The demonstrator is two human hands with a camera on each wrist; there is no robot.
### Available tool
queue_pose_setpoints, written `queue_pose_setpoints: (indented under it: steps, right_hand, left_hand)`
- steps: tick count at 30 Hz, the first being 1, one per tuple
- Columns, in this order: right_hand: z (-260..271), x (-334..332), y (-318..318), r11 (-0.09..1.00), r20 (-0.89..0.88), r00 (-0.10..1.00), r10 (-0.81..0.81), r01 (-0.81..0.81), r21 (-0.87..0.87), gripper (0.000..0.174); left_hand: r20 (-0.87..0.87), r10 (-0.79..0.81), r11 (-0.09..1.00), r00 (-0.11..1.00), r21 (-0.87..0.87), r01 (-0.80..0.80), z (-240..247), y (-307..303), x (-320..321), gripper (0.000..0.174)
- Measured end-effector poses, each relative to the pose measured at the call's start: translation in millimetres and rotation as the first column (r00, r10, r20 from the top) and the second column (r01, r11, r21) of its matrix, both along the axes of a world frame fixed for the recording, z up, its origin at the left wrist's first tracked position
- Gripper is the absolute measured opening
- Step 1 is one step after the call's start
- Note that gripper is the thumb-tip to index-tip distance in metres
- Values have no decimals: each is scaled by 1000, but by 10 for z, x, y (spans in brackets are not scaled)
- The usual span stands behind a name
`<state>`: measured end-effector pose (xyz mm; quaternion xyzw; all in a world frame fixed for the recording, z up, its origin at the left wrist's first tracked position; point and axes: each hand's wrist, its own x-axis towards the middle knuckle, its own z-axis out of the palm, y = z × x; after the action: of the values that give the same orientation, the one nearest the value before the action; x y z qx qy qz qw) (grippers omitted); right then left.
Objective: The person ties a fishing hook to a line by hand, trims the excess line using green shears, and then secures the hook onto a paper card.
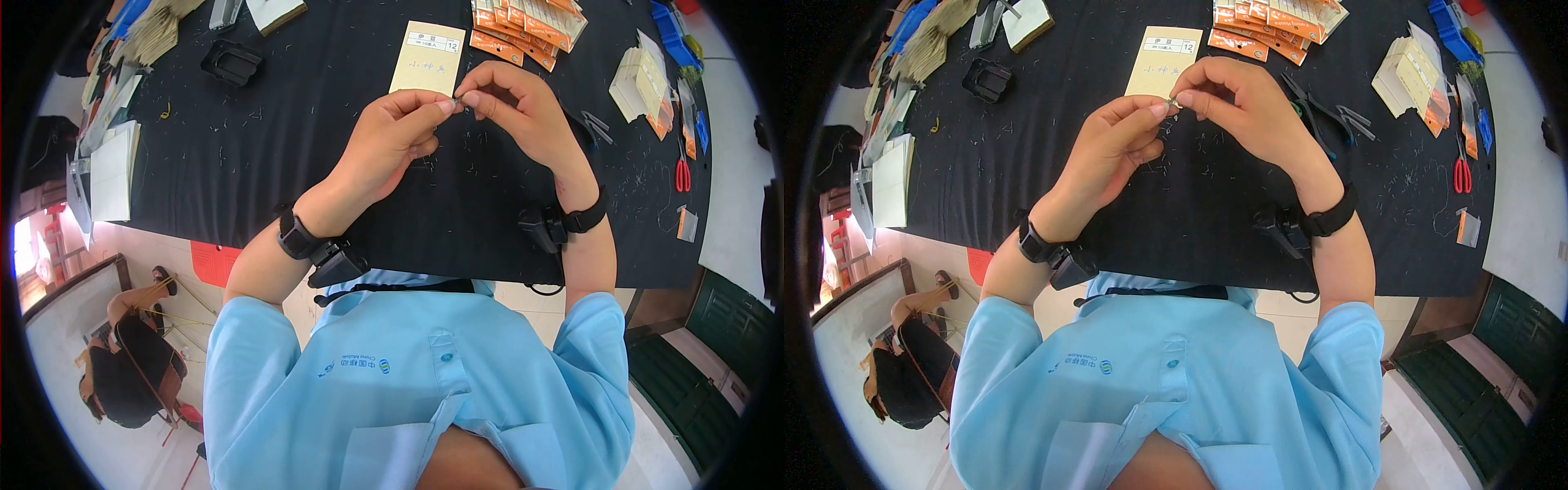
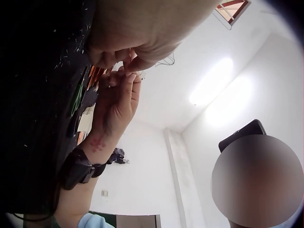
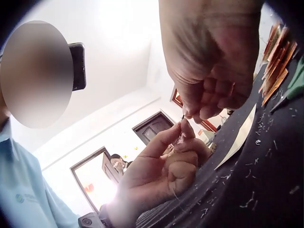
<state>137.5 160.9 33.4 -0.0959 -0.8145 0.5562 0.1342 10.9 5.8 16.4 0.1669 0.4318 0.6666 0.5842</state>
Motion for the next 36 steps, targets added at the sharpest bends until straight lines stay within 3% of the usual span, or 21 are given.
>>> queue_pose_setpoints:
  steps: [16, 18, 22, 24, 30, 36]
  right_hand:
    - [-29, 7, 5, 1000, -17, 1000, -12, 13, 21, 16]
    - [-26, 11, 5, 999, 16, 1000, -23, 24, -21, 16]
    - [-11, 14, -4, 998, 41, 999, -31, 33, -46, 16]
    - [-13, 15, -12, 998, 44, 998, -43, 45, -45, 16]
    - [28, 16, -44, 997, 45, 998, -43, 46, -59, 15]
    - [83, 19, -54, 998, 106, 994, -23, 30, -63, 15]
  left_hand:
    - [-228, 76, 997, 971, 28, -71, -62, -6, 23, 16]
    - [-368, 91, 996, 926, 56, -75, -76, -10, 24, 15]
    - [-489, 164, 986, 857, 119, -121, -95, 3, 44, 14]
    - [-668, 181, 984, 722, 123, -133, -82, -4, 45, 11]
    - [-758, 238, 971, 607, 193, -139, -63, 2, 57, 9]
    - [-752, 232, 973, 617, 188, -137, -46, -5, 64, 8]
